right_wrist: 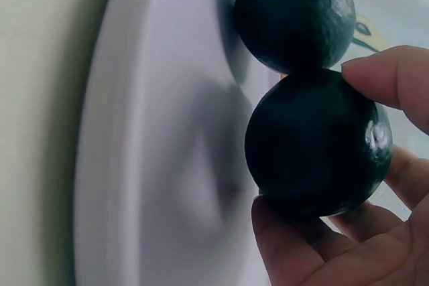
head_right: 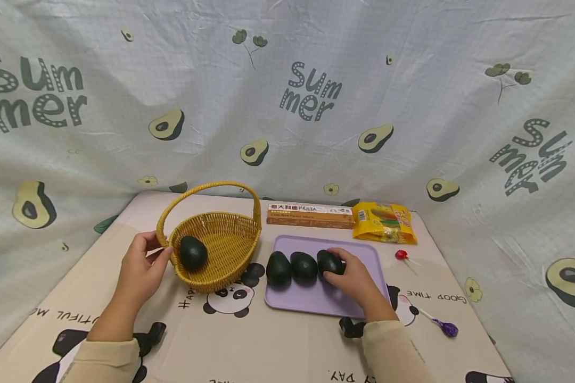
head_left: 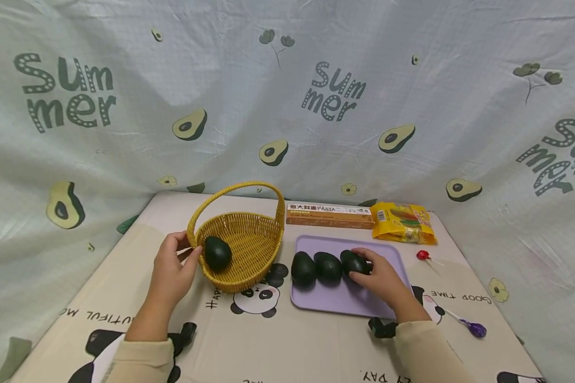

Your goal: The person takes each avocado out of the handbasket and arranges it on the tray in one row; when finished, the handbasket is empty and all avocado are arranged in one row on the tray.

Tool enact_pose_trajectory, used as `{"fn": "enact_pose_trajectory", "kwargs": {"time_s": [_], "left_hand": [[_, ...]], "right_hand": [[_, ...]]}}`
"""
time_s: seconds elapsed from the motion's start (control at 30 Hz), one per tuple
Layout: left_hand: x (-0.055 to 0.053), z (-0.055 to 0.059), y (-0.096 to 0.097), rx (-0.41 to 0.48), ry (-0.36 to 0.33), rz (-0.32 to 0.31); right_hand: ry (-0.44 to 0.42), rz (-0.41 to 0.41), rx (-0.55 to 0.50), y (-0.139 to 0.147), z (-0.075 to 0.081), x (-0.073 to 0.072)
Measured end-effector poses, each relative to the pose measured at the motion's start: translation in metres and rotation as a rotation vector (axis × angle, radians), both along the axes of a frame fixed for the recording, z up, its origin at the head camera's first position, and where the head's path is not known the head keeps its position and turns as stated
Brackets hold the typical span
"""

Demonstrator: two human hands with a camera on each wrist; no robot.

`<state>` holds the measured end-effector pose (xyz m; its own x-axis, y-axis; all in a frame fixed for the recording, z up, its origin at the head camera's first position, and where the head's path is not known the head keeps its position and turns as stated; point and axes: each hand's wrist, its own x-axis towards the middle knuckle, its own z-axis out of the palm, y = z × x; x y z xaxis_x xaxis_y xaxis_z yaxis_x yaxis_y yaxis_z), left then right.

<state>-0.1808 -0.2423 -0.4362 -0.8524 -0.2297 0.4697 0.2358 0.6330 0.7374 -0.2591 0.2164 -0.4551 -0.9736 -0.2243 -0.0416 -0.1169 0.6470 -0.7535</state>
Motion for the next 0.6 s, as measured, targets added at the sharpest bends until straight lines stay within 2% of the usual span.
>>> {"fn": "enact_pose_trajectory", "kwargs": {"time_s": [0.4,0.6], "left_hand": [[-0.0008,0.0,-0.0004,0.01,0.005,-0.002],[-0.0007,-0.0015,-0.0011,0.011,-0.001,-0.007]], "right_hand": [[-0.018,-0.011,0.026,-0.0012,-0.0015,0.0023],[0.004,-0.013,0.02,-0.0024,-0.0019,0.0037]]}}
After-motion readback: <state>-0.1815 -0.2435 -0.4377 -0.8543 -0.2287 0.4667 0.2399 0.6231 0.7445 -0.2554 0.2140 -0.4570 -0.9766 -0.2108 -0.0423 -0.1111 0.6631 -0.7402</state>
